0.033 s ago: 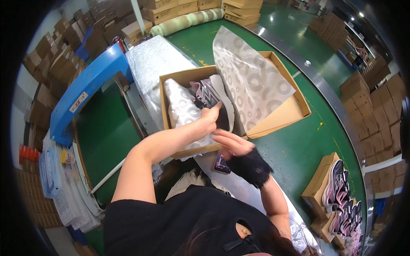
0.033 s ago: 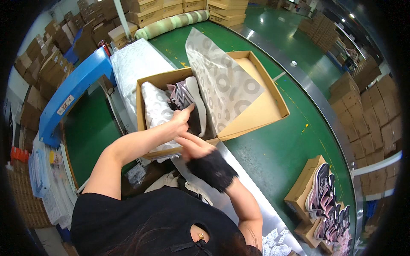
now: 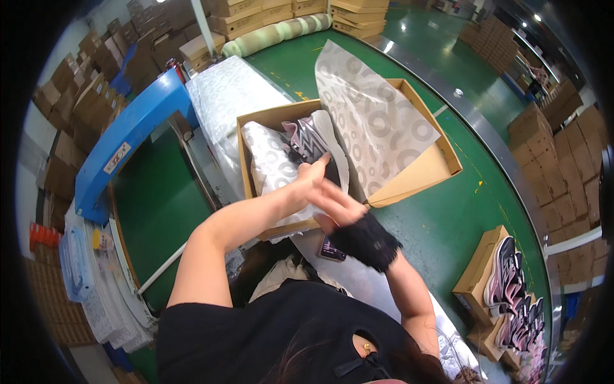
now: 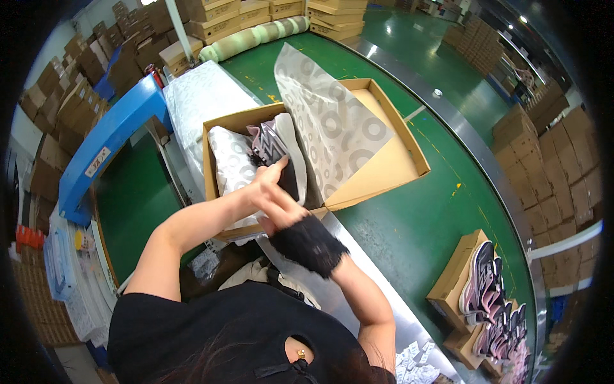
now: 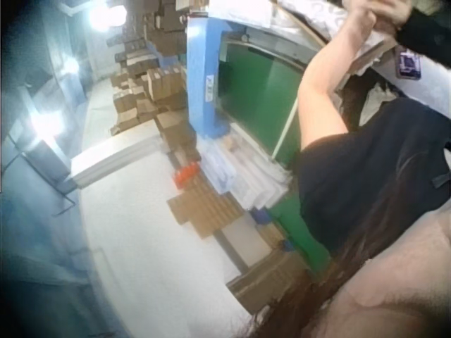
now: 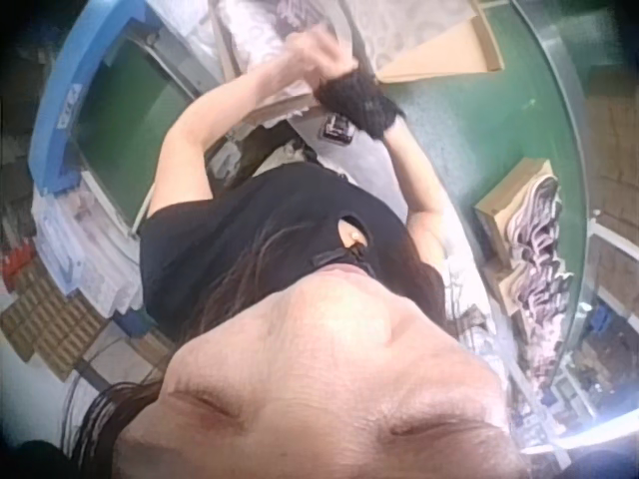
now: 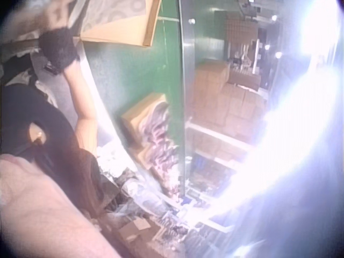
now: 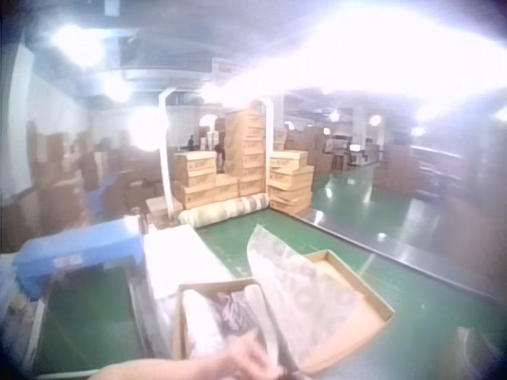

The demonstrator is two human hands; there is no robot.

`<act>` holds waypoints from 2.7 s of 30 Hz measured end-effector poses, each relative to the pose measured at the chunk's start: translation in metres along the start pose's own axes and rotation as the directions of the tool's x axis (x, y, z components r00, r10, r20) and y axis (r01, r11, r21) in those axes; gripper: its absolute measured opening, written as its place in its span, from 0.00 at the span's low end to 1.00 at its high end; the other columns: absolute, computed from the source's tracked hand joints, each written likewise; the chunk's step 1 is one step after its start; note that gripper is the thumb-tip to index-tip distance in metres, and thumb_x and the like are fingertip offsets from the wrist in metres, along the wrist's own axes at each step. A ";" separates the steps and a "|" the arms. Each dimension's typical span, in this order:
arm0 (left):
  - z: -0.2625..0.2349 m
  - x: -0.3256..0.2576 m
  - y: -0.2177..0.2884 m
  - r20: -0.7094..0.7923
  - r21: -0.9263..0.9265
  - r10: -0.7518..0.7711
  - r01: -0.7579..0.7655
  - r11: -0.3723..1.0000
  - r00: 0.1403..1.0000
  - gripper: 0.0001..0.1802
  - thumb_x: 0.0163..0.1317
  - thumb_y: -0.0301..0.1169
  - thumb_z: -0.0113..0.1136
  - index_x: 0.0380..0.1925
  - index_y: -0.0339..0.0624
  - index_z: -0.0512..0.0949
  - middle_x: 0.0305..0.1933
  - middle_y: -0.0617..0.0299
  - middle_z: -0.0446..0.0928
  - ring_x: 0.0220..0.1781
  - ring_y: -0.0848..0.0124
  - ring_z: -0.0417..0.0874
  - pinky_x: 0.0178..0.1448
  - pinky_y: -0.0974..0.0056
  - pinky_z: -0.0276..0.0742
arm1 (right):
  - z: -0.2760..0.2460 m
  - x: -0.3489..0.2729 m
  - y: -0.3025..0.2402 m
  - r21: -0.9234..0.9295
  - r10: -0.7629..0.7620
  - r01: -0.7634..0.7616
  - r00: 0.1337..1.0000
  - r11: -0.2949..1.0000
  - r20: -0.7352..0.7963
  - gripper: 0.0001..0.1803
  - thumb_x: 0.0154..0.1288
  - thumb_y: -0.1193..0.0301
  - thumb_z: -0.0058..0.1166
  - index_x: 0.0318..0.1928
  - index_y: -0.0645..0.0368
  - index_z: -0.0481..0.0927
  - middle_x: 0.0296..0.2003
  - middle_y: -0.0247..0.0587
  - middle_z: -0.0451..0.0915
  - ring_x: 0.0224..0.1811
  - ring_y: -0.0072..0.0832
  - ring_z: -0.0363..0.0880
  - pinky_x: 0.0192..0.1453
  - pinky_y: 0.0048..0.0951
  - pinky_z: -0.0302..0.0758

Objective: The person packs shoes by lining shoe boxes with wrapping paper, placing shoes inside, folding the paper over them, and closing the boxes.

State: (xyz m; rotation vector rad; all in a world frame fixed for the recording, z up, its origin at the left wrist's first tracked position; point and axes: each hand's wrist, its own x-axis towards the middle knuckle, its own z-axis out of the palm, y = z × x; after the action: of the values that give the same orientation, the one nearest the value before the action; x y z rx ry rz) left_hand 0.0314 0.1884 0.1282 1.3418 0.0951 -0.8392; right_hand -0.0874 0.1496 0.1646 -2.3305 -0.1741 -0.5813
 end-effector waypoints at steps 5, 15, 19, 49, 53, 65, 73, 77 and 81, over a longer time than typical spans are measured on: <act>-0.053 -0.046 0.001 0.178 0.071 0.522 -0.540 0.839 0.834 0.22 0.55 0.32 0.60 0.44 0.29 0.65 0.42 0.57 0.72 0.45 0.72 0.73 0.51 0.67 0.68 | -0.028 0.007 0.037 0.103 0.241 -0.218 0.876 0.970 -0.418 0.31 0.51 0.76 0.51 0.58 0.57 0.60 0.55 0.54 0.61 0.44 0.40 0.72 0.40 0.33 0.74; -0.107 -0.125 0.024 0.554 0.318 0.736 -0.916 0.246 0.390 0.15 0.52 0.23 0.60 0.42 0.33 0.75 0.49 0.56 0.71 0.48 0.67 0.74 0.53 0.68 0.67 | -0.045 -0.034 0.034 0.053 0.564 -0.572 0.783 0.819 -0.262 0.33 0.46 0.78 0.53 0.57 0.61 0.61 0.52 0.50 0.66 0.54 0.41 0.66 0.56 0.33 0.63; -0.100 -0.139 0.038 0.560 0.259 0.653 -0.857 0.446 0.510 0.28 0.49 0.18 0.61 0.51 0.32 0.64 0.48 0.57 0.71 0.47 0.70 0.74 0.53 0.68 0.67 | -0.043 -0.034 0.048 0.568 0.485 -0.251 0.818 0.784 -0.308 0.23 0.57 0.72 0.49 0.54 0.66 0.65 0.48 0.45 0.72 0.52 0.31 0.69 0.56 0.29 0.64; -0.085 -0.115 0.029 0.329 -0.295 0.204 -0.105 0.950 0.922 0.19 0.62 0.30 0.47 0.51 0.31 0.63 0.50 0.53 0.70 0.51 0.65 0.73 0.54 0.63 0.70 | -0.047 -0.104 0.025 0.494 0.559 -0.742 0.669 0.453 0.490 0.16 0.61 0.64 0.49 0.37 0.67 0.78 0.33 0.42 0.80 0.33 0.23 0.76 0.38 0.22 0.72; -0.049 -0.052 0.007 0.290 -0.419 0.160 -0.025 0.908 0.944 0.19 0.63 0.35 0.48 0.46 0.29 0.68 0.48 0.54 0.72 0.47 0.65 0.75 0.50 0.61 0.72 | -0.048 -0.114 0.060 0.764 0.809 -0.562 0.581 0.318 0.091 0.25 0.54 0.63 0.56 0.50 0.63 0.68 0.43 0.43 0.73 0.50 0.30 0.70 0.48 0.30 0.70; -0.155 -0.030 0.042 -0.317 -0.008 0.540 -0.571 0.821 0.780 0.20 0.62 0.44 0.44 0.40 0.38 0.73 0.34 0.63 0.74 0.35 0.74 0.71 0.38 0.67 0.65 | -0.018 -0.045 0.030 -0.424 0.179 -0.127 0.980 0.897 0.084 0.43 0.37 0.74 0.60 0.60 0.53 0.59 0.60 0.51 0.57 0.62 0.40 0.57 0.61 0.49 0.54; -0.134 -0.037 -0.001 -0.097 0.000 0.452 -0.455 0.891 0.886 0.20 0.62 0.34 0.48 0.51 0.35 0.66 0.49 0.58 0.71 0.48 0.70 0.72 0.51 0.68 0.67 | 0.103 -0.041 -0.005 -0.599 -0.246 0.140 0.964 0.789 -0.099 0.30 0.47 0.62 0.54 0.55 0.44 0.68 0.57 0.45 0.64 0.59 0.44 0.62 0.54 0.60 0.54; -0.164 -0.017 -0.034 -0.074 -0.095 0.407 -0.412 0.906 0.911 0.18 0.63 0.34 0.44 0.51 0.36 0.66 0.46 0.57 0.72 0.45 0.69 0.74 0.47 0.67 0.71 | 0.136 -0.050 -0.002 -0.550 -0.420 0.245 0.881 0.799 -0.218 0.20 0.52 0.69 0.46 0.49 0.54 0.72 0.55 0.47 0.67 0.57 0.41 0.67 0.52 0.41 0.64; -0.169 -0.010 -0.036 0.211 -0.251 0.208 -0.153 0.956 0.955 0.24 0.61 0.43 0.45 0.51 0.38 0.67 0.47 0.57 0.73 0.46 0.66 0.74 0.49 0.64 0.71 | 0.111 -0.058 0.007 -0.441 -0.352 0.238 0.916 0.865 -0.195 0.19 0.51 0.66 0.49 0.47 0.50 0.73 0.53 0.43 0.70 0.57 0.38 0.67 0.53 0.43 0.62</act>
State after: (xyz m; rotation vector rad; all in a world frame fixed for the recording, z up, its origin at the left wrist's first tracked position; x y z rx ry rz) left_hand 0.0703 0.3417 0.0588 1.0073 -0.1129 -0.7980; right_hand -0.0969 0.2221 0.0626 -2.6106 -0.3148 -1.1843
